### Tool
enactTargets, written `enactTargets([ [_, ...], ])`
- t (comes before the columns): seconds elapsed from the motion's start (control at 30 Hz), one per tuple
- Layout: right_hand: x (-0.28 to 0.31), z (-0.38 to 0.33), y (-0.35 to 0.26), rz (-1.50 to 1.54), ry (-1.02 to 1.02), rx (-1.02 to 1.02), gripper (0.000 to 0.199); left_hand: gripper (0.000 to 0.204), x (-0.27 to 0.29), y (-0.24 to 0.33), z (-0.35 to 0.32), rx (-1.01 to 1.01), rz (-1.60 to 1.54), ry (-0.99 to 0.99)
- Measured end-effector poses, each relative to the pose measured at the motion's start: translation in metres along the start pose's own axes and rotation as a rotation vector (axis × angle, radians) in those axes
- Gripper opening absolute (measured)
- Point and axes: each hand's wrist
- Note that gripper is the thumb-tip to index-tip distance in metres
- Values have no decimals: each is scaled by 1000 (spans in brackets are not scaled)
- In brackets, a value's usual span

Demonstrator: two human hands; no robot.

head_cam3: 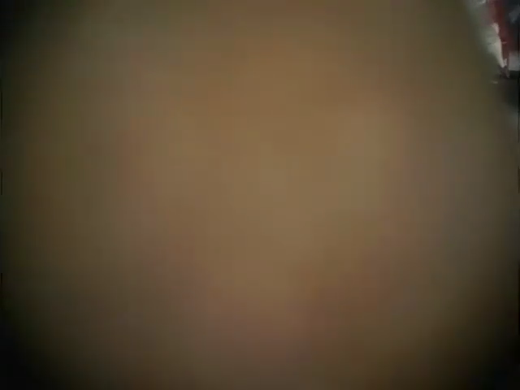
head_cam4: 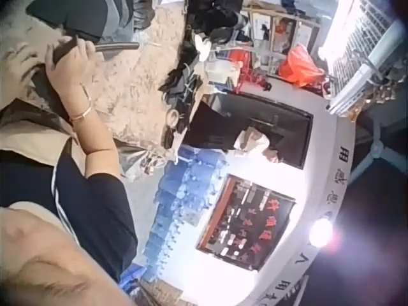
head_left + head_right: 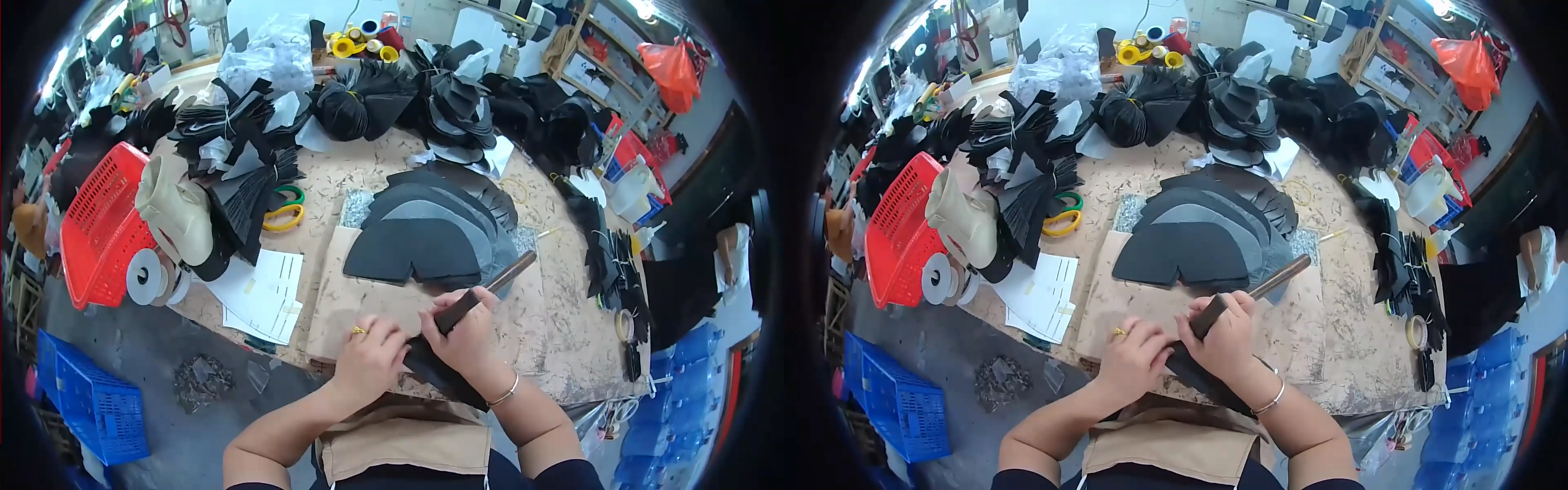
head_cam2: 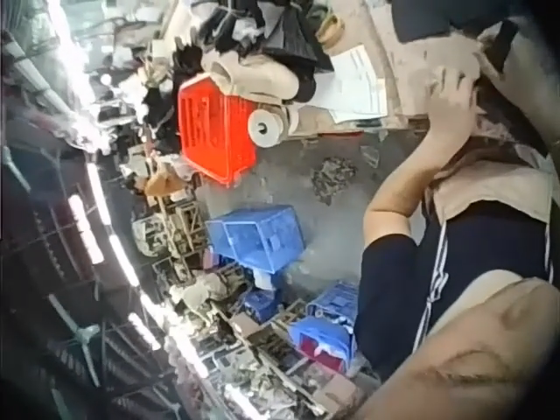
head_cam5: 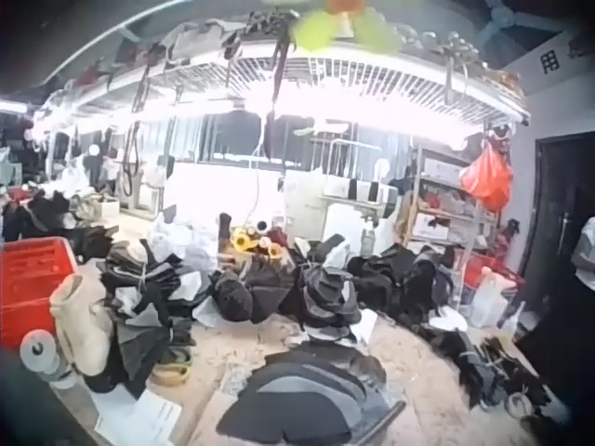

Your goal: Hammering and applying adhesive tape to shoe components on a workbench.

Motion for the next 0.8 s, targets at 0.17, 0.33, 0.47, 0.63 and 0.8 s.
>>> enactTargets([
  [0.17, 2, 5, -3, 11, 9, -14, 24, 27, 5, 0, -5, -223, 53, -85],
  [0.33, 14, 12, -15, -3, 60, 4, 22, 29, 7, 4, 1, -220, 57, -169],
  [0.47, 1, 0, -1, 58, -13, -60, 23, 32, -4, -7, -3, -172, -55, -141],
  [0.63, 20, 18, -1, -26, 120, 6, 22, 34, -25, -18, 32, -206, -159, -236],
  [0.8, 11, 3, 17, -108, 112, -82, 21, 21, -34, -23, 38, -188, -302, -276],
])
Point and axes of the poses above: each hand's wrist, its own z-axis towards the middle knuckle, its own x-axis out of the back of the hand, y = z × x, and after that the axes turned 14 degrees about y, right-handed
